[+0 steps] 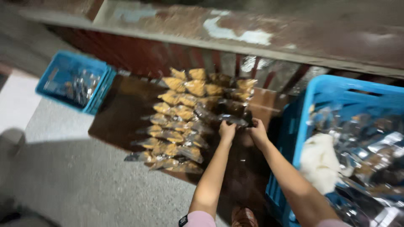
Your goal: The person wipes individual bags of snacks with a white cloth and organizes them into a blue plastic crate.
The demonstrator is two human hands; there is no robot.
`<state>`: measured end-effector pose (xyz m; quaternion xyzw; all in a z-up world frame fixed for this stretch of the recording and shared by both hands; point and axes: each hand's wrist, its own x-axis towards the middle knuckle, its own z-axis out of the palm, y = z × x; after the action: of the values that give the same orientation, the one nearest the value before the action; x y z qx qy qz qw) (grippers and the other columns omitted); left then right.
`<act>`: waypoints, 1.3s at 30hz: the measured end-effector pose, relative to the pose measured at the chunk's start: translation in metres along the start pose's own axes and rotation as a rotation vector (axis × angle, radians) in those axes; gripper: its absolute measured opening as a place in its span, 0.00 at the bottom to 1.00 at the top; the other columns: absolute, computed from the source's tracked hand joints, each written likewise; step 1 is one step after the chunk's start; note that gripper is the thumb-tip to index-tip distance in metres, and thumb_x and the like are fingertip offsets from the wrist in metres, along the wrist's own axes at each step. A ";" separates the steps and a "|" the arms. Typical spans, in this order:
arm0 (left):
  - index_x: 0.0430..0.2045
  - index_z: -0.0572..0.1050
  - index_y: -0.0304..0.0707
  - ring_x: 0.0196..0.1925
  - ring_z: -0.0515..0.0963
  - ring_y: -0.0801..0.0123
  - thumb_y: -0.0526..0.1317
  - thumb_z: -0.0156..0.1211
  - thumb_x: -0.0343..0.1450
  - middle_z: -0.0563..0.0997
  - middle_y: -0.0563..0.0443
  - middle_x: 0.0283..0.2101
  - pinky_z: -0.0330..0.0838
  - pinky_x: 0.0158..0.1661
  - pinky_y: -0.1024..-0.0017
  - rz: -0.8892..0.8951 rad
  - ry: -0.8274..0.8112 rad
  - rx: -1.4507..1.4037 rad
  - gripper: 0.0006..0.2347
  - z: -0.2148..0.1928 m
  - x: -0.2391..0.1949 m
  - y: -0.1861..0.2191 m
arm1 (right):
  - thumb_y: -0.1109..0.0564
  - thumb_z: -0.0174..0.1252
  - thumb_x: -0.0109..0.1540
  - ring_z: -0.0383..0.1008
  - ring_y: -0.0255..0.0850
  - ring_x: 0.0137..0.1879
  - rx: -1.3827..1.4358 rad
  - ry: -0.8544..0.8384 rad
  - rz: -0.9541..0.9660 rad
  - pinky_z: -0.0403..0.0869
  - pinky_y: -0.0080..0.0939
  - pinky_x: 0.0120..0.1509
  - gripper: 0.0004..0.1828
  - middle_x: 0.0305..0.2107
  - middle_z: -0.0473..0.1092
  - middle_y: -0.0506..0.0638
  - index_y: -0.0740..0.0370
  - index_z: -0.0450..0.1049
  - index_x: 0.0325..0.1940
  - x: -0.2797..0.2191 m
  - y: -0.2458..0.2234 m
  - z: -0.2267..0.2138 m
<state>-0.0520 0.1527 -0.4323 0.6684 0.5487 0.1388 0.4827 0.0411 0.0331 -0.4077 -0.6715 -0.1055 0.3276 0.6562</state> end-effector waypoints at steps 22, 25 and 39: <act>0.64 0.66 0.38 0.64 0.77 0.56 0.35 0.63 0.67 0.76 0.39 0.62 0.72 0.60 0.66 0.380 -0.447 -0.341 0.27 0.084 -0.263 0.124 | 0.31 0.61 0.54 0.64 0.49 0.65 -1.696 0.084 -0.095 0.65 0.55 0.65 0.35 0.55 0.71 0.42 0.43 0.71 0.63 -0.285 -0.170 -0.254; 0.62 0.69 0.44 0.65 0.69 0.48 0.38 0.69 0.66 0.70 0.40 0.66 0.66 0.60 0.57 0.666 -0.265 0.357 0.27 0.068 -0.280 0.131 | 0.26 0.59 0.57 0.61 0.53 0.66 -1.665 0.057 0.011 0.60 0.61 0.66 0.37 0.59 0.69 0.44 0.41 0.69 0.66 -0.288 -0.184 -0.272; 0.39 0.81 0.46 0.53 0.79 0.56 0.39 0.54 0.73 0.83 0.49 0.45 0.66 0.60 0.52 0.873 -0.195 0.686 0.08 0.087 -0.289 0.105 | 0.53 0.61 0.62 0.77 0.47 0.53 -0.740 0.077 -0.211 0.75 0.43 0.54 0.17 0.51 0.75 0.52 0.56 0.78 0.55 -0.313 -0.204 -0.336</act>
<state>-0.0305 -0.1335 -0.2929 0.9617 0.1878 0.0769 0.1842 0.0552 -0.3946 -0.1447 -0.8602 -0.2602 0.1727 0.4031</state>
